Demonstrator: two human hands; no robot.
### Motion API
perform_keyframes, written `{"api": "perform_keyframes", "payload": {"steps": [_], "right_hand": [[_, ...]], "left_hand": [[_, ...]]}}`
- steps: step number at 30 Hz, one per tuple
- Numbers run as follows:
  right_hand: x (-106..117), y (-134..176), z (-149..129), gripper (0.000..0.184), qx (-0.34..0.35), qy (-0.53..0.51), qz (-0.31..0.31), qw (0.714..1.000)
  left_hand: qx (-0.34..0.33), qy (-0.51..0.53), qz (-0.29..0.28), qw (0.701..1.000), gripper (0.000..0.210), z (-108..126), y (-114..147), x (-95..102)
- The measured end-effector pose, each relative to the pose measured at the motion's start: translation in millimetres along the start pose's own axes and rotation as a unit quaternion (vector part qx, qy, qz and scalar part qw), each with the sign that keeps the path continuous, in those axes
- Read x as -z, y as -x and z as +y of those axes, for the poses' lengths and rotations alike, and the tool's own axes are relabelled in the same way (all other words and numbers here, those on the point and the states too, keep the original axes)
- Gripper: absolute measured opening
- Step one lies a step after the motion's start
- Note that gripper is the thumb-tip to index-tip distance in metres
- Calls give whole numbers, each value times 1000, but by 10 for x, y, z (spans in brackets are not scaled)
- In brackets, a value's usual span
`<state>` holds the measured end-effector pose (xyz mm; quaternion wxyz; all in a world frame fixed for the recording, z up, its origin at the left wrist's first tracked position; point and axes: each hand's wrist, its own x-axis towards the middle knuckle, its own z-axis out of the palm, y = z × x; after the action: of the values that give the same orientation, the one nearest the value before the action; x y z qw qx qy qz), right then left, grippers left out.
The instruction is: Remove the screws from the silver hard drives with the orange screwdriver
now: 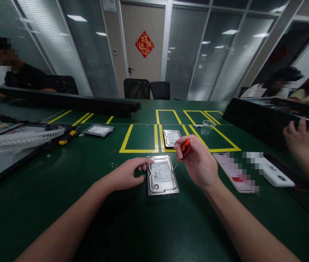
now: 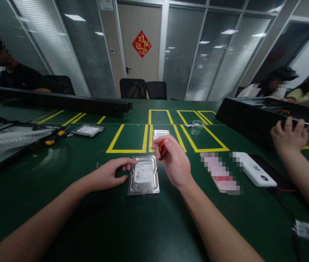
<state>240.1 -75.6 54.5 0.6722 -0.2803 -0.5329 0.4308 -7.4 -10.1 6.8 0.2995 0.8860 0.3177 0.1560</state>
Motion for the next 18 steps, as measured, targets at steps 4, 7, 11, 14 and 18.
{"api": "perform_keyframes", "payload": {"steps": [4,7,11,14,18], "right_hand": [[-12,13,6,9,-8,25,20,999],[-17,12,13,12,-14,14,26,999],[-8,-5,6,25,2,-5,9,1000],[-4,-5,-1,24,-4,17,13,1000],[-12,12,1,13,-12,32,24,999]], "left_hand": [[1,1,-2,1000,55,-2,3,-2],[3,1,-2,1000,55,8,2,3],[10,1,-5,1000,54,27,-2,14],[9,1,-3,1000,54,27,-3,12],[2,1,-3,1000,55,14,-3,6]]}}
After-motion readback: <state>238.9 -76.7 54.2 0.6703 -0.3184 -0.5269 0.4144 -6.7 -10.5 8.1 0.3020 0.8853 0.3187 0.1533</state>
